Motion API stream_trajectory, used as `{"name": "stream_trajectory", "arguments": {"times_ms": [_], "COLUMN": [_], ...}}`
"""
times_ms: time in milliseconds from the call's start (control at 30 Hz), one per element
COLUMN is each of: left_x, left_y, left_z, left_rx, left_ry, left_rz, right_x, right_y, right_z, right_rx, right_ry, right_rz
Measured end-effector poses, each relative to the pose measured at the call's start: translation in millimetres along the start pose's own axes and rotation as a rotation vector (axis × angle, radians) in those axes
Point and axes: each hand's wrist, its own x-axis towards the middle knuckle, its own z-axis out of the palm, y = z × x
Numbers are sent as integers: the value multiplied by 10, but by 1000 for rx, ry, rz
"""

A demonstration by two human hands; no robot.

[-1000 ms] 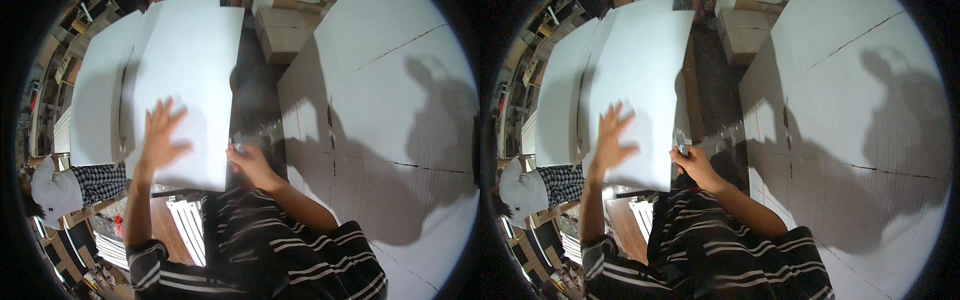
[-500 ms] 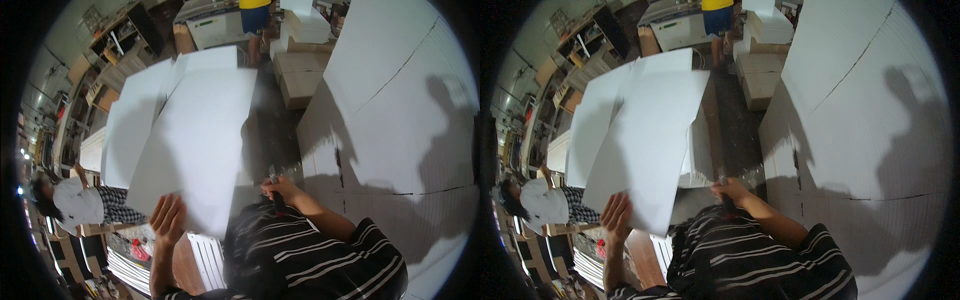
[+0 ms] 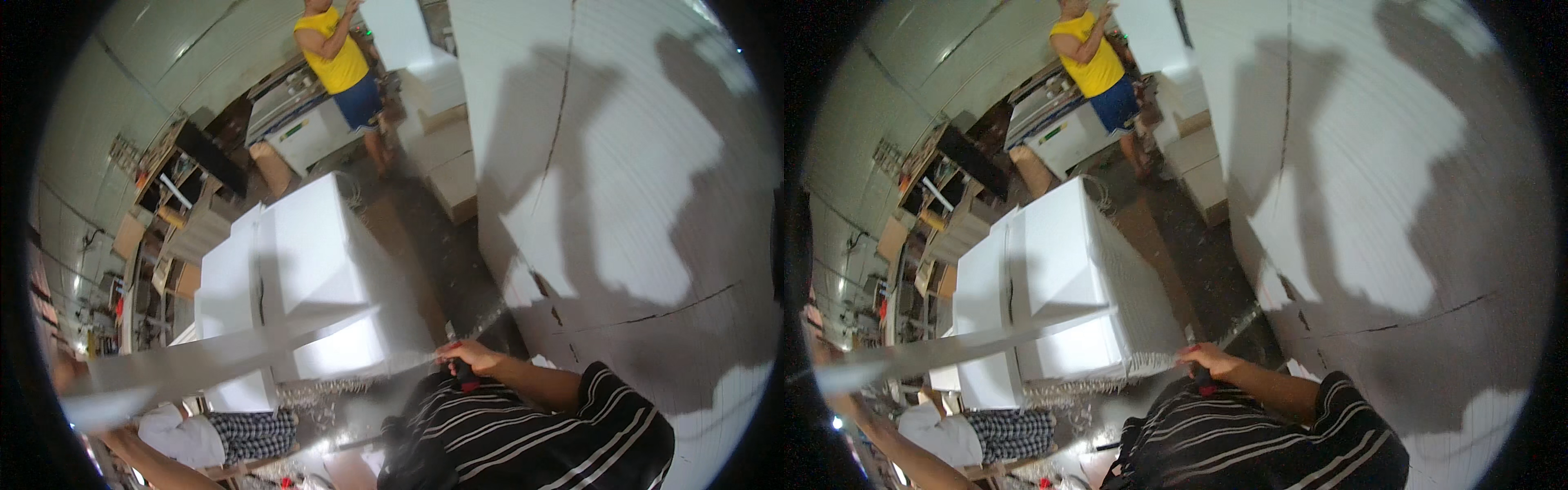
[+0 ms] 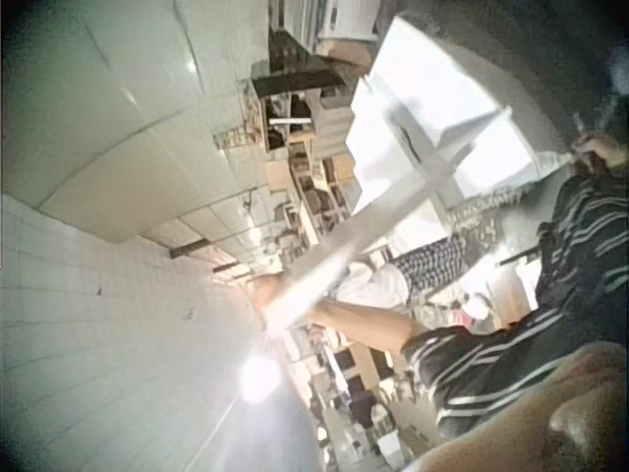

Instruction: The person uses a utility knife to cut large white sheets on a workbench. They repeatedly score and snap the sheets, separating them into smaller pieces and stacking the cut sections.

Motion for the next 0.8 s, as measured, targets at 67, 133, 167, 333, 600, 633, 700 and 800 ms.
{"name": "stream_trajectory", "arguments": {"times_ms": [67, 133, 167, 333, 600, 633, 700, 800], "left_x": [655, 1266, 1533, 2356, 1214, 1025, 680, 537], "left_y": [-358, -375, -277, 302, 114, 90, 45, 182], "left_z": [499, 1212, 1658, 3920, 6112, 6286, 6513, 6525], "left_rx": [-44, -60, 10, -26, -50, -100, -143, -64], "left_ry": [246, 264, 206, 125, -313, -425, -524, -502], "left_rz": [222, 230, 169, 131, -100, -152, -218, -208], "right_x": [2, -30, -60, -322, -631, -649, -680, -644], "right_y": [28, 54, 57, 260, 1069, 1127, 1224, 1310], "right_z": [2, 8, 1, 88, 603, 674, 786, 841], "right_rx": [-38, -74, -55, 125, 375, 444, 606, 621], "right_ry": [-5, -57, -58, 288, 761, 762, 780, 866], "right_rz": [-94, -306, -366, -303, -464, -501, -534, -470]}}
